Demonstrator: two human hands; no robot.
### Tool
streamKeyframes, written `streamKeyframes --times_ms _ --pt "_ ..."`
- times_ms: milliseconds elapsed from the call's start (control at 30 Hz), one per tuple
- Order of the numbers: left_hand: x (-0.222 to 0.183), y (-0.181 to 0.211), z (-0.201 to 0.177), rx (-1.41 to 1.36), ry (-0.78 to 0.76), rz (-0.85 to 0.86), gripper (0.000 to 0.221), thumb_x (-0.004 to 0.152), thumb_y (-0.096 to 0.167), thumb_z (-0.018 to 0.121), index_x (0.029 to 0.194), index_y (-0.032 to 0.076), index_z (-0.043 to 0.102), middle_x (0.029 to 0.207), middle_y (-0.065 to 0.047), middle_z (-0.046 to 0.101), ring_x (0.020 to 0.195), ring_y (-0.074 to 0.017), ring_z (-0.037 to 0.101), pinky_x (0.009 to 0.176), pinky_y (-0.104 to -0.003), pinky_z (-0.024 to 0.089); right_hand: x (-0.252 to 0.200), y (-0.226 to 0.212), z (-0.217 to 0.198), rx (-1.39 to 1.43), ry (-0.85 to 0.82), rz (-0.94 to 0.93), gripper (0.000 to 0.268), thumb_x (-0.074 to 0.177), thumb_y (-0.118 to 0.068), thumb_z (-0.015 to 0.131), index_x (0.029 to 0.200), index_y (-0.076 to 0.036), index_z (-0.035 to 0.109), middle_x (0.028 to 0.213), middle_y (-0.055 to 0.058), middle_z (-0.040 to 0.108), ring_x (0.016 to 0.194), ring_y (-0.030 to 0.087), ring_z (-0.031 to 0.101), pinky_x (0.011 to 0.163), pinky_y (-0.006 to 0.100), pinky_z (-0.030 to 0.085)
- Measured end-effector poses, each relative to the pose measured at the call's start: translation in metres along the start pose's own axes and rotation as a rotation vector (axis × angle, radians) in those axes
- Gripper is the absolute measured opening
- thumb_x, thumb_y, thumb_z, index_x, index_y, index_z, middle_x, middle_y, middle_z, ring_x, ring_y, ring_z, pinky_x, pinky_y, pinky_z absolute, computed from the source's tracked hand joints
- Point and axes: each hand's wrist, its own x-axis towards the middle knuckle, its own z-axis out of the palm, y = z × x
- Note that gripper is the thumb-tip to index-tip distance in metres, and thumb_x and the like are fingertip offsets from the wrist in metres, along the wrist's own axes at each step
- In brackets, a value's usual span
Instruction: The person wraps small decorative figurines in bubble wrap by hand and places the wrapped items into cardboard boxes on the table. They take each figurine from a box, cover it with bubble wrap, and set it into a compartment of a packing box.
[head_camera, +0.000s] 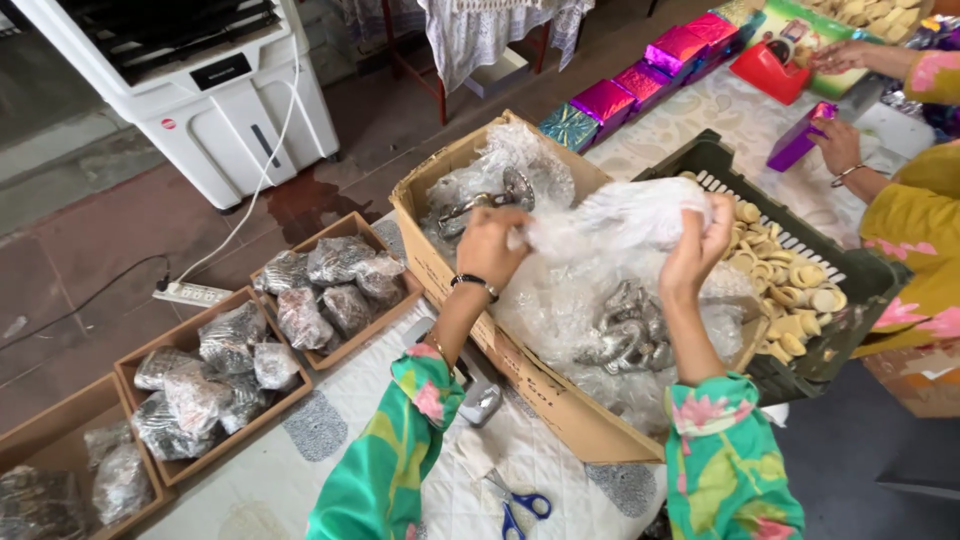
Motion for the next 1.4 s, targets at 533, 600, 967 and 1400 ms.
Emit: streamKeyframes --times_ms 533,600,967,1400 --pt "-0.017 -0.013 0.031 0.323 -0.444 0.016 0.022 0.087 0.017 0.073 0.108 0.021 0.074 0.105 -0.003 0.072 0.099 -0.0238 0.07 0.086 -0.039 0.055 0.017 -0.041 -0.012 -0.11 0.631 -0.214 0.018 0.107 -0.006 0.047 0.125 -0.002 0.045 0.122 0.011 0.048 0.116 0.024 0.048 0.111 0.04 0.039" --pt "-0.016 -0.002 0.023 0.332 -0.424 0.016 0.02 0.087 0.018 0.072 0.107 0.021 0.074 0.105 -0.003 0.072 0.1 -0.0243 0.07 0.086 -0.041 0.055 0.02 -0.04 -0.012 -0.13 0.632 -0.237 0.018 0.108 -0.005 0.047 0.125 -0.002 0.045 0.123 0.012 0.047 0.118 0.024 0.048 0.112 0.04 0.038" --pt "0.021 -0.01 -0.019 -0.975 -0.128 -0.203 0.02 0.097 0.024 0.068 0.11 0.009 0.073 0.107 -0.004 0.075 0.094 -0.0152 0.063 0.09 -0.031 0.05 0.029 0.004 -0.028 0.073 0.262 0.129 0.026 0.09 0.002 0.063 0.116 -0.001 0.059 0.107 0.009 0.059 0.102 0.021 0.058 0.096 0.033 0.046" --pt "0.012 -0.018 -0.046 -0.947 0.086 -0.357 0.024 0.099 0.029 0.067 0.109 0.008 0.072 0.103 0.004 0.074 0.082 -0.0042 0.06 0.063 -0.022 0.046 0.033 -0.049 -0.007 0.563 0.07 0.645 0.031 0.087 -0.006 0.063 0.118 -0.007 0.065 0.111 0.011 0.071 0.102 0.023 0.071 0.092 0.036 0.06"
